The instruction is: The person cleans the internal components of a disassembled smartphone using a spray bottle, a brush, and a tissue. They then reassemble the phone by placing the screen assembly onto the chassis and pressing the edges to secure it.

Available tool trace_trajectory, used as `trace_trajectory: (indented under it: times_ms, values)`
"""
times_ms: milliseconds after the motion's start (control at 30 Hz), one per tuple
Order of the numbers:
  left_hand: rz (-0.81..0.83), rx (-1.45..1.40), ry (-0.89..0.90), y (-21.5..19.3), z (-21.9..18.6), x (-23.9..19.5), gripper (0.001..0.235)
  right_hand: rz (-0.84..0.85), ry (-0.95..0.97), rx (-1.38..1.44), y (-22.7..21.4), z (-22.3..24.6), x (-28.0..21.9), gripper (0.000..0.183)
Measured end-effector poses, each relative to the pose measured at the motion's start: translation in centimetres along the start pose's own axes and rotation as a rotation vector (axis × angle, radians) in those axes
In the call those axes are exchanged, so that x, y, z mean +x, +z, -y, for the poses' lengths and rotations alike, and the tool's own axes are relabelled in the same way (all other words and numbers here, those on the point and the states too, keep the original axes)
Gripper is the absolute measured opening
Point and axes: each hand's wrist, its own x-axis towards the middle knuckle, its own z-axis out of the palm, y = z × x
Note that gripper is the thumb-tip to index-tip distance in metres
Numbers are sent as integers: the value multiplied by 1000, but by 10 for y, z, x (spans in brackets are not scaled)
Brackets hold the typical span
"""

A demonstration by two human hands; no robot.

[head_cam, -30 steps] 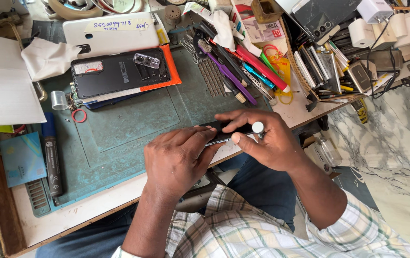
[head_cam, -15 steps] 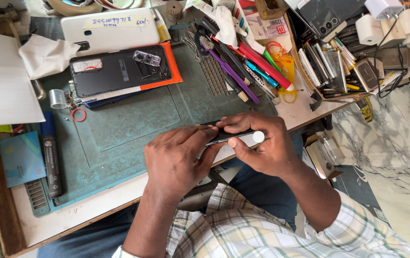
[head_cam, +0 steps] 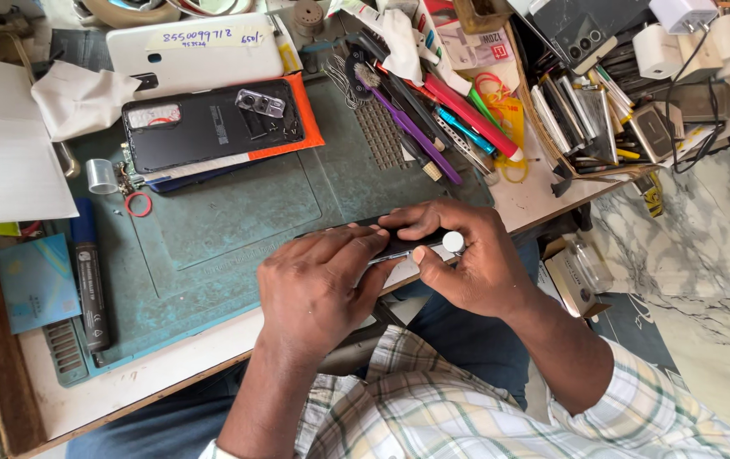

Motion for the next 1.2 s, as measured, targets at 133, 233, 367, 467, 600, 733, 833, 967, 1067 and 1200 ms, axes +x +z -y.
trace_trajectory:
  times_ms: [133,233,367,467,600,733,833,967,1067,1200]
  values:
    - [18,10,-31,0,-2,-1,22,-19,10,38,2,1,-1,16]
    - [33,-6,-26,1,1,-2,21,-22,26,21,4,-1,-2,14]
    - [22,-4,-28,0,1,-3,21,-34,44,34,6,2,-1,15]
    - [16,-4,-12,1,1,-2,20,-25,23,0,3,6,1,17]
    - [21,8,-5,0,1,-2,22,7,-145,-235,-10,11,3,32]
    - [43,10,-6,-5,-5,-1,24,-48,-307,-564,-20,8,-1,39]
    - [139,-22,-69,-13,-7,2,35,-85,-387,-616,-20,-1,-8,38]
    - [270,12,-38,-21,-10,11,68,-151,-486,-589,-20,-10,-16,37]
    - [376,-22,-113,-31,-16,19,92,-218,-543,-537,-21,-14,-15,40]
    - [401,-124,-252,-31,-24,27,101,-355,-381,-263,-14,-21,-15,61]
